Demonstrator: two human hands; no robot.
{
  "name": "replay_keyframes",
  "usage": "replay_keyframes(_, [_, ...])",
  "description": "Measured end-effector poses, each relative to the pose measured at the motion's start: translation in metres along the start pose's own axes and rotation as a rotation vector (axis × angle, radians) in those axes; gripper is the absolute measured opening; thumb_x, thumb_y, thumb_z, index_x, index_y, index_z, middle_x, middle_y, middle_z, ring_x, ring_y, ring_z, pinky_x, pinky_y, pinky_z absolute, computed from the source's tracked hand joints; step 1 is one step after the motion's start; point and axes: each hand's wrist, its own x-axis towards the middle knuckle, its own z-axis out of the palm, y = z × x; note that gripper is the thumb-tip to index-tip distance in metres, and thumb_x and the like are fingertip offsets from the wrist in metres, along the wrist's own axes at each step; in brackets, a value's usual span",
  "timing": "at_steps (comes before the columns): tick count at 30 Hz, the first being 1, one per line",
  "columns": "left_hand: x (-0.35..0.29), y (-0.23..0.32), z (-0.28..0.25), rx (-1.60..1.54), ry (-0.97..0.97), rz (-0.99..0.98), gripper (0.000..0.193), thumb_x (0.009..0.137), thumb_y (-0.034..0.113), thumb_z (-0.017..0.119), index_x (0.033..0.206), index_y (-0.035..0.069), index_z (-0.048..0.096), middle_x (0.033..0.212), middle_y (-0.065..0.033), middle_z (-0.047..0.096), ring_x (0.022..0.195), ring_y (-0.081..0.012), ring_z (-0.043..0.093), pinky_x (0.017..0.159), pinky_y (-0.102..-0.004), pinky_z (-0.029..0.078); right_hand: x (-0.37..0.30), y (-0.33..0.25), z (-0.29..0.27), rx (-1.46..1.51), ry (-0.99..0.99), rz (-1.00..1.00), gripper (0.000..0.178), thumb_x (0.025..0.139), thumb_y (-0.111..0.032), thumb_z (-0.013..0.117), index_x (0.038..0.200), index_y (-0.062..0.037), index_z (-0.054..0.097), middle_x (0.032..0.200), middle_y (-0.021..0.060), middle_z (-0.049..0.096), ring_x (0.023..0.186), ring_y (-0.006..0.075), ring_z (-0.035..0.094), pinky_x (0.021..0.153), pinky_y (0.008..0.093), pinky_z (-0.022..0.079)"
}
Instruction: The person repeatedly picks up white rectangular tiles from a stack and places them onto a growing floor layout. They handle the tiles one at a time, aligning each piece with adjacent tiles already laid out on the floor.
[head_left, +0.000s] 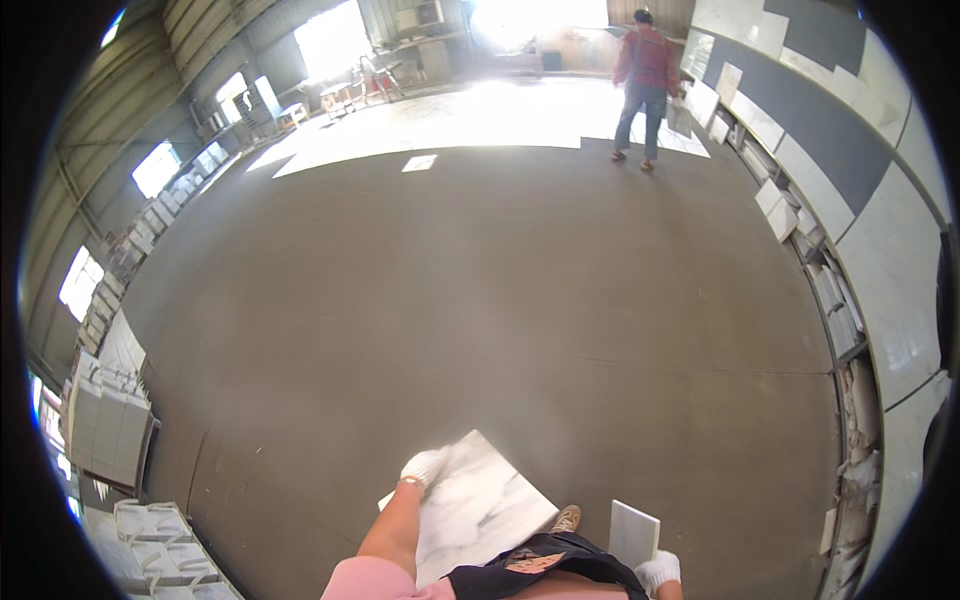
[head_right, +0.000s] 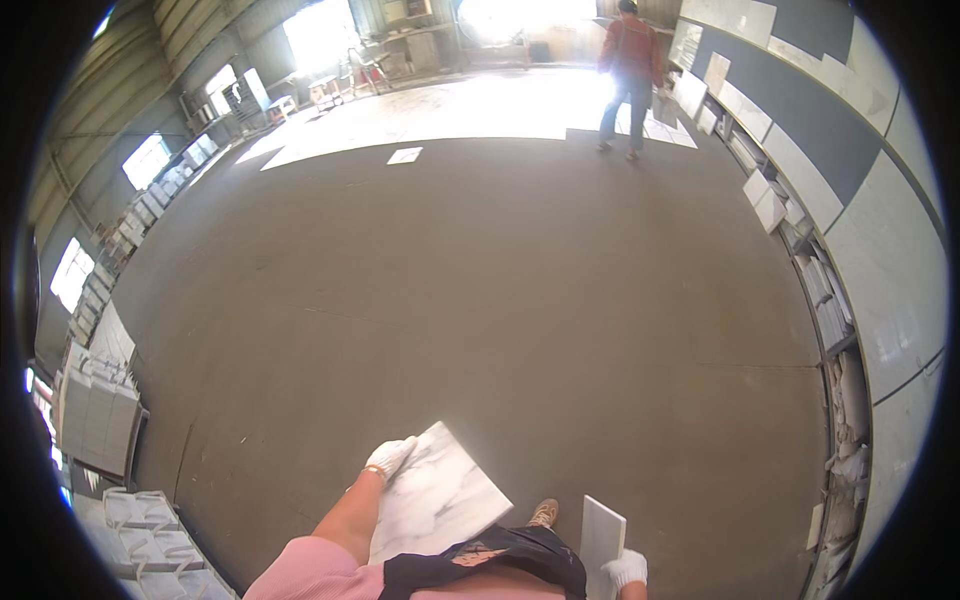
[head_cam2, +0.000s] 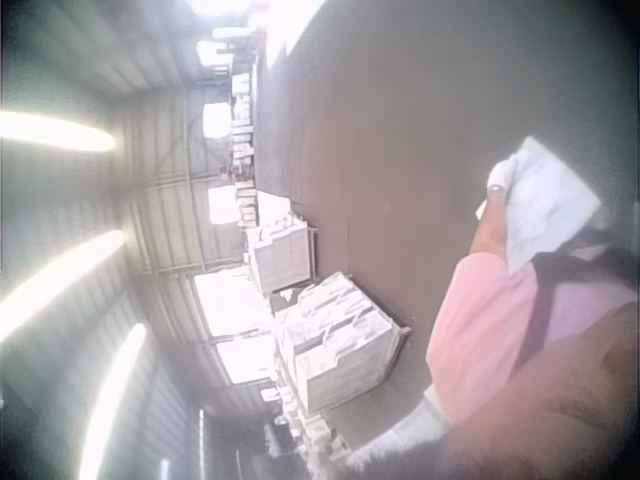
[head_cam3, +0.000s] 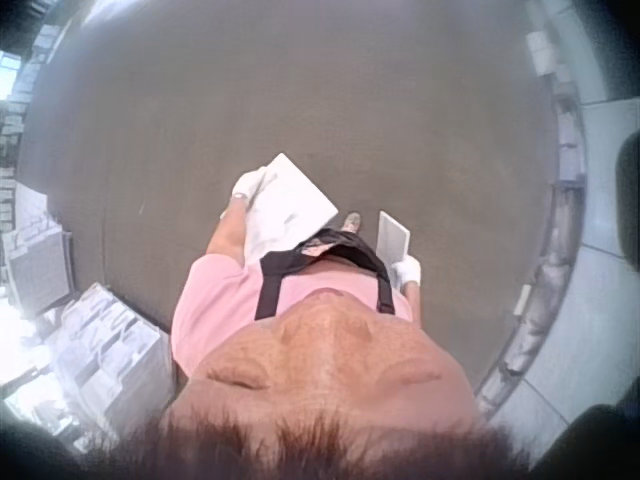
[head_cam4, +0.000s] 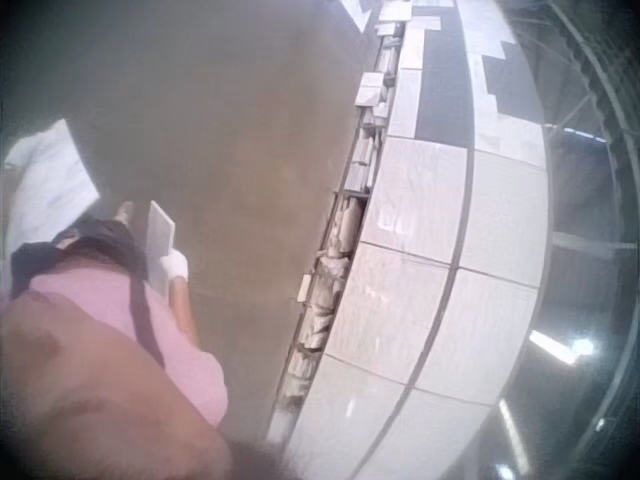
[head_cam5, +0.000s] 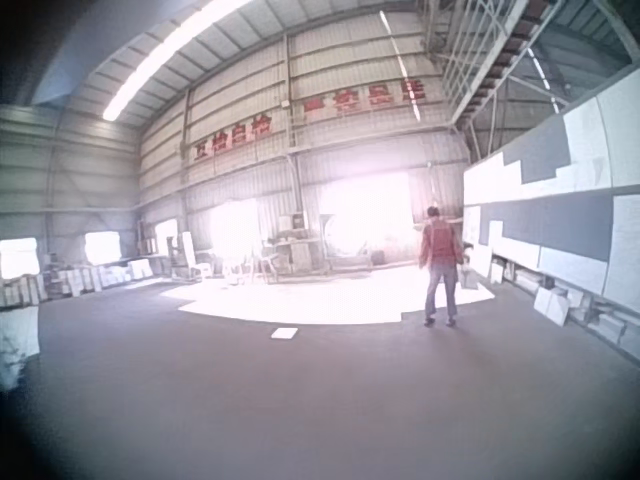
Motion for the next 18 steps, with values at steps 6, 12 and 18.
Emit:
replay_keyframes(6, [0.033, 0.007, -0.002, -0.117, 0.056, -0.129, 0.069, 0.096, 0.064, 0.043, 0.119, 0.006, 0.074, 0.124, -0.0196, 0.070, 0.123, -0.0369, 0.062, 0.106, -0.0429, 0.044, 0.055, -0.061, -0.094, -0.148, -0.028, -0.005, 0.039, 0.076, -0.034, 0.066, 0.111, -0.0197, 0.077, 0.111, 0.0155, 0.074, 0.106, 0.0390, 0.069, 0.092, 0.0436, 0.056])
replay_keyframes(12, [0.136, 0.071, -0.031, -0.018, 0.049, -0.129, 0.069, 0.096, 0.065, 0.043, 0.118, 0.007, 0.074, 0.124, -0.0179, 0.070, 0.123, -0.0374, 0.061, 0.106, -0.0433, 0.044, 0.132, -0.122, -0.137, -0.183, -0.048, 0.024, 0.039, 0.077, -0.032, 0.064, 0.113, -0.0226, 0.076, 0.113, 0.0147, 0.074, 0.107, 0.0377, 0.069, 0.092, 0.0438, 0.056])
replay_keyframes(18, [0.278, 0.179, -0.077, 0.027, -0.048, 0.002, 0.068, 0.095, 0.062, 0.043, 0.119, 0.007, 0.074, 0.127, -0.0190, 0.068, 0.124, -0.0372, 0.060, 0.108, -0.0424, 0.043, 0.180, -0.173, -0.166, -0.181, 0.004, 0.050, 0.043, 0.068, -0.035, 0.078, 0.108, -0.0186, 0.078, 0.107, 0.0136, 0.076, 0.101, 0.0355, 0.072, 0.089, 0.0408, 0.057])
